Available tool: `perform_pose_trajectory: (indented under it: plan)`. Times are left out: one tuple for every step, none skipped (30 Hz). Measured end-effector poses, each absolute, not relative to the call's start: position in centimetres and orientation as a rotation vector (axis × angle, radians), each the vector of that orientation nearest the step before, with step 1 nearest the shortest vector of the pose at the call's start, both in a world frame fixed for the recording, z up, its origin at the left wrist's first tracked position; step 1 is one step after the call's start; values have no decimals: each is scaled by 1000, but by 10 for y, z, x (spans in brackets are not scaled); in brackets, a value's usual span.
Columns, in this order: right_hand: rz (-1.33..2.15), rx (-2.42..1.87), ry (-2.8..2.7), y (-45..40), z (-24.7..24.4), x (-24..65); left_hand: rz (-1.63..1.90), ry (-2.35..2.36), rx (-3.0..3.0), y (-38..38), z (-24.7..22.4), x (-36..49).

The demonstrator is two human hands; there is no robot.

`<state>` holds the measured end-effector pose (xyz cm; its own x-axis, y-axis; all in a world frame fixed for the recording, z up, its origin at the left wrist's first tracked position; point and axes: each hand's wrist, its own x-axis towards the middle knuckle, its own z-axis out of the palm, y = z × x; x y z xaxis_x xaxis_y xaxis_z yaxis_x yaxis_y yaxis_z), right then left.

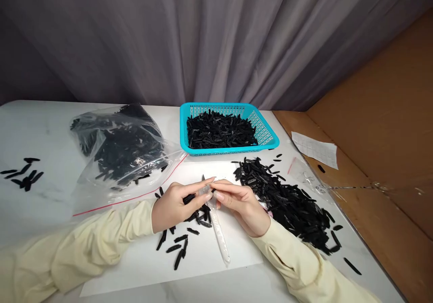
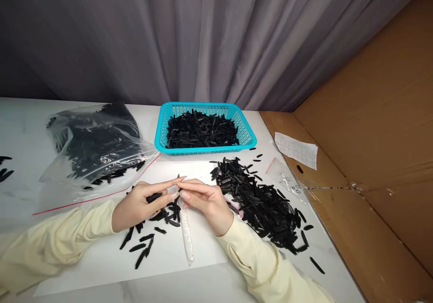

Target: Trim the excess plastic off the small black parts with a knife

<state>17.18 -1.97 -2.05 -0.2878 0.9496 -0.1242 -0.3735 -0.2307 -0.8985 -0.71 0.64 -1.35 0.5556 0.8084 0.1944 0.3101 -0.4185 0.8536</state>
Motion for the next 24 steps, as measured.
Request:
perform_pose_trajectory:
  plan:
    - [1718,-867,-969,-20,-21,172,791,890,1986,7,-14,-7]
    - [1736,-857,-955,-20,-21,171,812,878,1998,7,-14,-7]
    - [1751,-853,-933,-21,-22,171,837,867,2013,7,-15,-7]
    - [1756,-851,-908,-21,-22,171,857,857,2030,7,-15,-7]
    - [1751,-852,-885,-21,-23,171,866,851,2043,7,-16,-7]
    - [1738,-854,-867,-21,-23,171,866,846,2051,7,-16,-7]
    - [1717,-856,-859,-21,-23,171,861,838,2050,6,-16,-7]
    - [1687,-863,-861,-20,-23,170,850,827,2043,6,-16,-7]
    - [1655,-873,-870,-20,-23,170,848,810,2034,6,-16,-7]
    - [1622,-884,-885,-21,-23,170,851,793,2025,6,-15,-7]
    - [1593,-895,-902,-21,-23,169,857,779,2021,6,-15,-7]
    - [1566,-903,-918,-21,-23,169,866,769,2021,6,-14,-7]
    - [1546,-910,-929,-21,-23,168,871,765,2025,5,-14,-7]
    - [1533,-913,-935,-22,-22,168,878,762,2030,5,-14,-7]
    - [1525,-916,-939,-22,-22,167,888,757,2035,5,-13,-7]
    - [1519,-921,-942,-23,-21,167,896,752,2042,5,-13,-8]
    - [1512,-928,-947,-23,-21,167,906,746,2049,5,-13,-8]
    - [1504,-937,-952,-24,-20,167,912,744,2057,5,-13,-8]
    - [1496,-948,-958,-24,-20,166,915,746,2064,5,-13,-8]
    - [1488,-959,-964,-24,-19,166,917,751,2070,5,-13,-8]
    - [1478,-967,-968,-24,-19,166,916,761,2076,5,-13,-8]
    - [1469,-971,-971,-24,-19,166,914,772,2079,5,-13,-8]
    - [1463,-972,-974,-24,-20,166,914,782,2082,5,-13,-8]
    - [1460,-971,-979,-24,-20,166,912,793,2084,5,-13,-7]
